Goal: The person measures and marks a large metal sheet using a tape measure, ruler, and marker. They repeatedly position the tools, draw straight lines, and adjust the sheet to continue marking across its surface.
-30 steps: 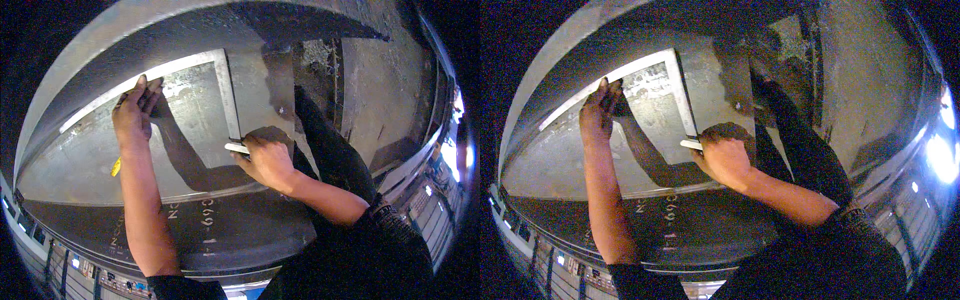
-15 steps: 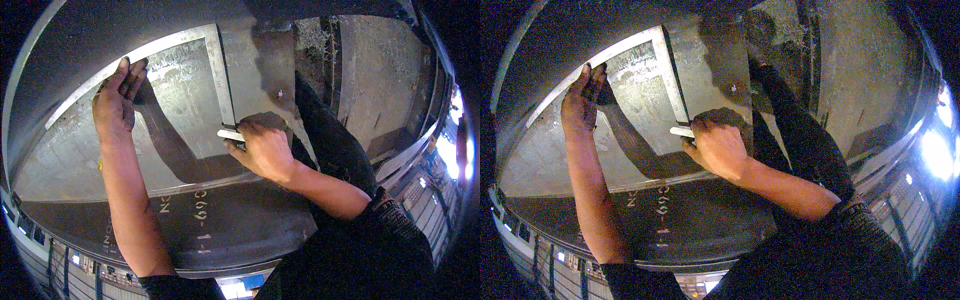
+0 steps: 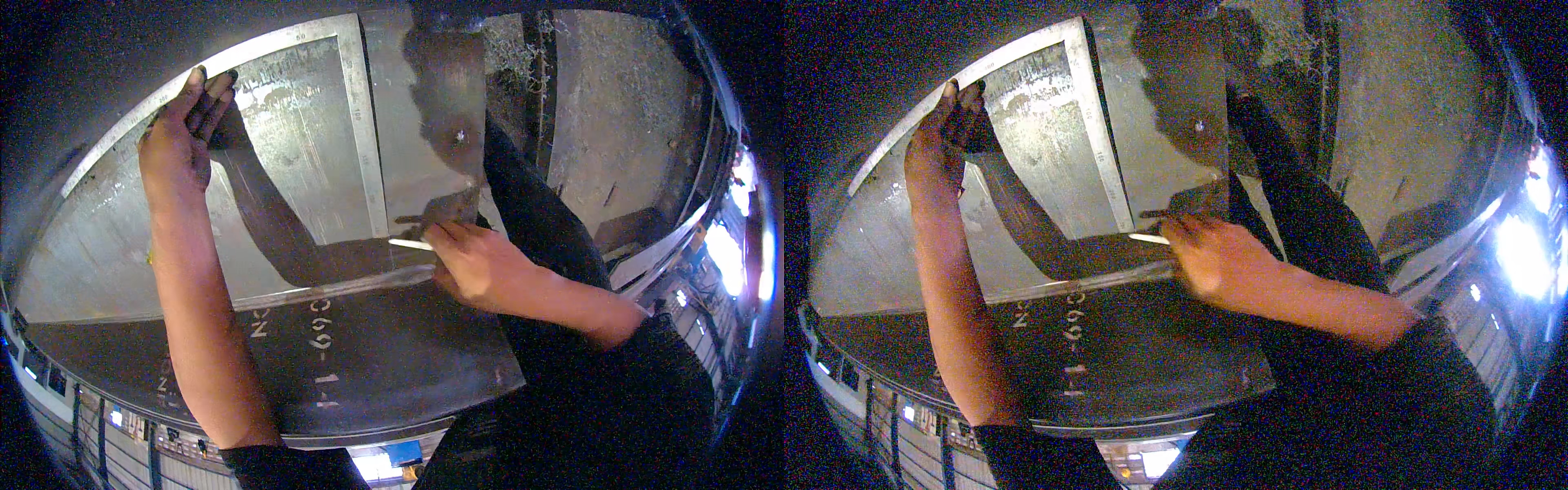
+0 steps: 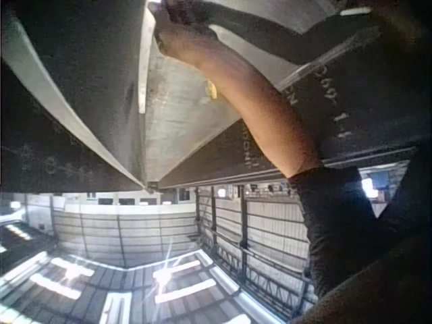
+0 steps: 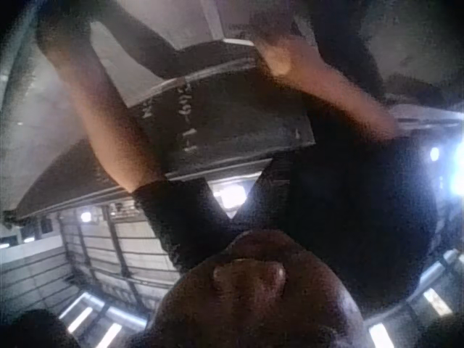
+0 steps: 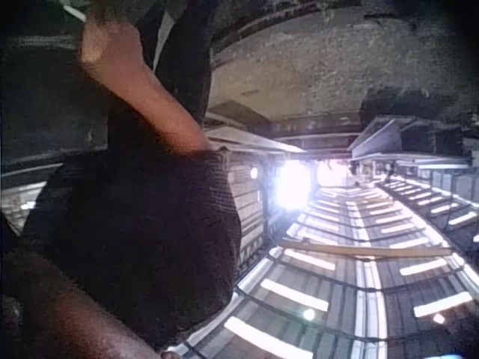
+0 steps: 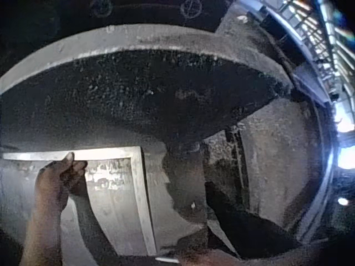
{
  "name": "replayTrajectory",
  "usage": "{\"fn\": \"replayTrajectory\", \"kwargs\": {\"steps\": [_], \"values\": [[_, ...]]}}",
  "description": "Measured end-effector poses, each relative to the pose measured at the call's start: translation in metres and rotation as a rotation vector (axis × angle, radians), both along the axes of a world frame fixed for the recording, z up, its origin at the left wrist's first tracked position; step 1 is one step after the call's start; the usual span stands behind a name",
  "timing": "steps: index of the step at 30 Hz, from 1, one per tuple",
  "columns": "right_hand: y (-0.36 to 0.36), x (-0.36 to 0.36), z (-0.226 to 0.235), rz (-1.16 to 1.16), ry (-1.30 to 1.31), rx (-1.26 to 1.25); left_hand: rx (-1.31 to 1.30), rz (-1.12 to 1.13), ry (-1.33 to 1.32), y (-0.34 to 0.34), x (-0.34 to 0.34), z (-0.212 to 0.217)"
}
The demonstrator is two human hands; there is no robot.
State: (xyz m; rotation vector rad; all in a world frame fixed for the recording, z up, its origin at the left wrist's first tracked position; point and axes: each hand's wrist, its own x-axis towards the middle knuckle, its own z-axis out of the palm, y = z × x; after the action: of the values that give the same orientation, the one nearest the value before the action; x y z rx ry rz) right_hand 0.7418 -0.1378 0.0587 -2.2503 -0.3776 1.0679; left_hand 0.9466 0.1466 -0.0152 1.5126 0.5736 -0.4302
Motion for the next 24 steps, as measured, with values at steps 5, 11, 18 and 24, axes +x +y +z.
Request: {"fn": "replayTrajectory", "kwargs": {"steps": [5,11,18,24], "values": [[-0.03,-0.014,0.01,0.201,0.218,-0.086,-0.108,0.141,0.052,0.001,0.001,-0.008],[-0.037,-0.014,0.009,0.164,0.251,-0.038,-0.121,0.045,0.033,0.015,0.005,-0.016],[-0.036,-0.015,0.005,0.14,0.202,-0.029,-0.074,0.107,0.089,0.001,0.005,-0.006],[-0.037,-0.018,0.001,0.126,0.21,-0.016,-0.082,0.105,0.096,0.003,0.006,-0.008]]}}
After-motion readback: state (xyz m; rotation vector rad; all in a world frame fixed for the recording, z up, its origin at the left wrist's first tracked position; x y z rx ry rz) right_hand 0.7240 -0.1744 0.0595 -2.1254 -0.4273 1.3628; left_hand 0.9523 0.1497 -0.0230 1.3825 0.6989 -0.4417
